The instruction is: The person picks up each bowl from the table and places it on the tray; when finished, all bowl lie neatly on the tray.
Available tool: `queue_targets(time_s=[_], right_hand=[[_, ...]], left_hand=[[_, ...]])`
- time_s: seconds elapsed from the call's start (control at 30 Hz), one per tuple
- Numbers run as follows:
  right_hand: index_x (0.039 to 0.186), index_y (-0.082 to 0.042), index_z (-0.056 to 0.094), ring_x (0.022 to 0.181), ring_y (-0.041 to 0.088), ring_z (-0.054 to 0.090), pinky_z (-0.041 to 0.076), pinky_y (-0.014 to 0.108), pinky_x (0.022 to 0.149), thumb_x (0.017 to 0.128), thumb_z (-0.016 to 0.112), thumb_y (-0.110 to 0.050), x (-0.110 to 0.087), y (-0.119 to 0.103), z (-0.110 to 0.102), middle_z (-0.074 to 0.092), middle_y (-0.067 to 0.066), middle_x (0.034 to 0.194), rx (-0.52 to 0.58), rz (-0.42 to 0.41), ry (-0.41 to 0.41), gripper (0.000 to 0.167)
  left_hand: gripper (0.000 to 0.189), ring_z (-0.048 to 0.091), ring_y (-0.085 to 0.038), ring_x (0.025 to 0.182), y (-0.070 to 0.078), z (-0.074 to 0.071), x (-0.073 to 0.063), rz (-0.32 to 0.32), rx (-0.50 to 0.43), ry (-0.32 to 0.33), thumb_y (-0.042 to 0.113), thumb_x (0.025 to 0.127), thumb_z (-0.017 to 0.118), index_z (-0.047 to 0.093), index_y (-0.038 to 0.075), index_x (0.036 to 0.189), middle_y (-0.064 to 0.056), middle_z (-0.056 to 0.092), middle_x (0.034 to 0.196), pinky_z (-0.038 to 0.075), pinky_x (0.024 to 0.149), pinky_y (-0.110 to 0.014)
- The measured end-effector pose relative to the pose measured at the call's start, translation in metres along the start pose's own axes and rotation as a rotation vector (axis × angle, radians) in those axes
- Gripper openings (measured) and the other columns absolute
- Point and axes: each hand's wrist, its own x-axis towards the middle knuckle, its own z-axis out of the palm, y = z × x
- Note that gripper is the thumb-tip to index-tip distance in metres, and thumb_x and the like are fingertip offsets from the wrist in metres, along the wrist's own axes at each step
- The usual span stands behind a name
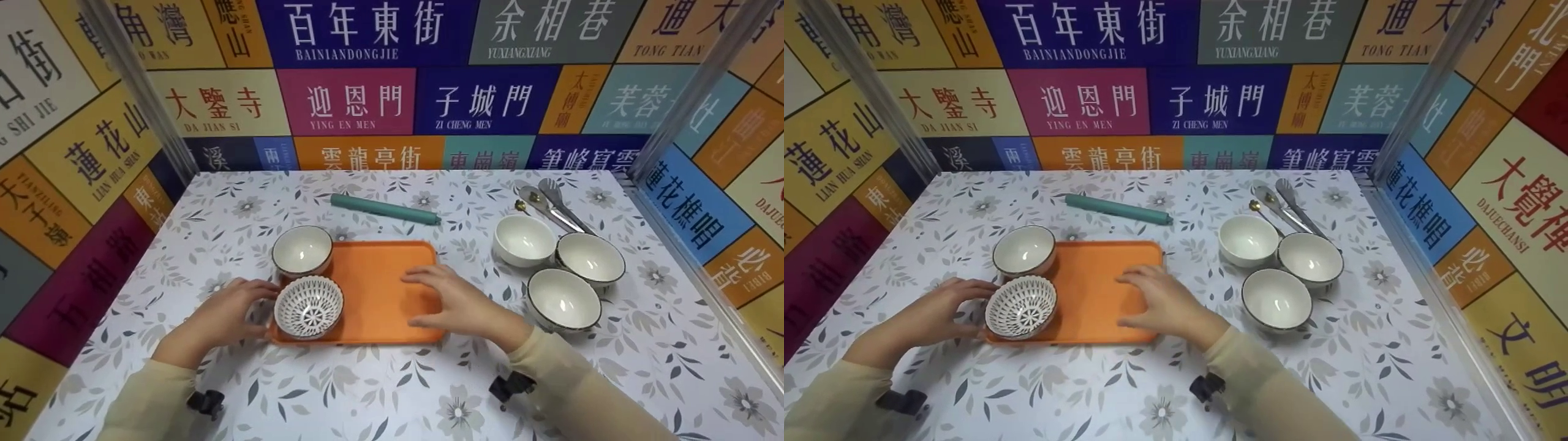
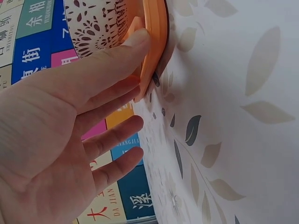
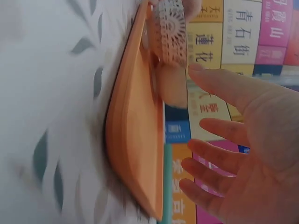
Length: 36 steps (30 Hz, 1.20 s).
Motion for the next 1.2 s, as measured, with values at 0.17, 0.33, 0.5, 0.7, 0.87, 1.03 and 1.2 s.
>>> queue_targets(time_s=[0.17, 0.33, 0.5, 0.7, 0.87, 1.03, 1.2], right_hand=[[0.142, -0.013, 0.062, 0.143, 0.032, 0.046, 0.040, 0.055, 0.120, 0.083, 0.087, -0.030, -0.028, 0.019, -0.018, 0.054, 0.009, 0.151, -0.040, 0.011, 0.102, 0.066], [0.138, -0.011, 0.065, 0.140, 0.034, 0.049, 0.044, 0.055, 0.116, 0.080, 0.089, -0.029, -0.054, 0.038, -0.036, 0.057, 0.009, 0.148, -0.117, 0.049, 0.201, 0.065], [0.139, -0.010, 0.065, 0.139, 0.035, 0.048, 0.042, 0.057, 0.116, 0.079, 0.090, -0.028, -0.077, 0.055, -0.057, 0.056, 0.010, 0.148, -0.125, 0.101, 0.277, 0.067], [0.139, -0.012, 0.064, 0.135, 0.038, 0.048, 0.037, 0.062, 0.114, 0.077, 0.091, -0.029, -0.101, 0.067, -0.077, 0.057, 0.013, 0.146, -0.165, 0.129, 0.331, 0.069], [0.137, -0.008, 0.065, 0.133, 0.042, 0.048, 0.037, 0.067, 0.111, 0.074, 0.093, -0.033, -0.118, 0.076, -0.084, 0.058, 0.016, 0.142, -0.209, 0.143, 0.357, 0.074], [0.139, -0.008, 0.063, 0.134, 0.043, 0.046, 0.037, 0.069, 0.110, 0.070, 0.095, -0.040, -0.134, 0.082, -0.091, 0.057, 0.016, 0.142, -0.230, 0.205, 0.359, 0.082], [0.140, -0.007, 0.061, 0.131, 0.045, 0.047, 0.038, 0.072, 0.107, 0.069, 0.094, -0.048, -0.147, 0.086, -0.097, 0.056, 0.019, 0.140, -0.261, 0.251, 0.351, 0.089]], left_hand=[[0.065, 0.054, -0.036, 0.130, 0.000, -0.001, -0.003, -0.014, -0.018, -0.002, 0.017, 0.071, 0.089, 0.068, 0.009, 0.132, -0.010, 0.062, 0.144, 0.044, 0.111, -0.063], [0.067, 0.054, -0.036, 0.131, 0.002, 0.000, -0.005, -0.024, -0.025, -0.004, 0.018, 0.071, 0.090, 0.067, 0.011, 0.133, -0.009, 0.062, 0.145, 0.043, 0.111, -0.065], [0.068, 0.055, -0.036, 0.131, 0.004, -0.001, -0.004, -0.024, -0.021, -0.004, 0.019, 0.070, 0.091, 0.067, 0.011, 0.133, -0.009, 0.062, 0.144, 0.043, 0.111, -0.066], [0.067, 0.055, -0.037, 0.131, 0.006, -0.001, -0.001, -0.023, -0.016, -0.010, 0.019, 0.070, 0.091, 0.068, 0.011, 0.133, -0.009, 0.062, 0.144, 0.043, 0.111, -0.066], [0.067, 0.055, -0.037, 0.131, 0.005, -0.002, -0.002, -0.019, 0.003, -0.004, 0.019, 0.070, 0.091, 0.068, 0.009, 0.132, -0.010, 0.062, 0.144, 0.045, 0.110, -0.065], [0.065, 0.055, -0.037, 0.131, 0.005, -0.003, -0.002, -0.006, 0.013, 0.004, 0.020, 0.071, 0.091, 0.068, 0.008, 0.131, -0.010, 0.063, 0.143, 0.045, 0.110, -0.065], [0.066, 0.055, -0.037, 0.130, 0.005, -0.004, -0.001, -0.003, 0.016, 0.000, 0.023, 0.070, 0.091, 0.069, 0.009, 0.131, -0.010, 0.063, 0.143, 0.044, 0.110, -0.065]])
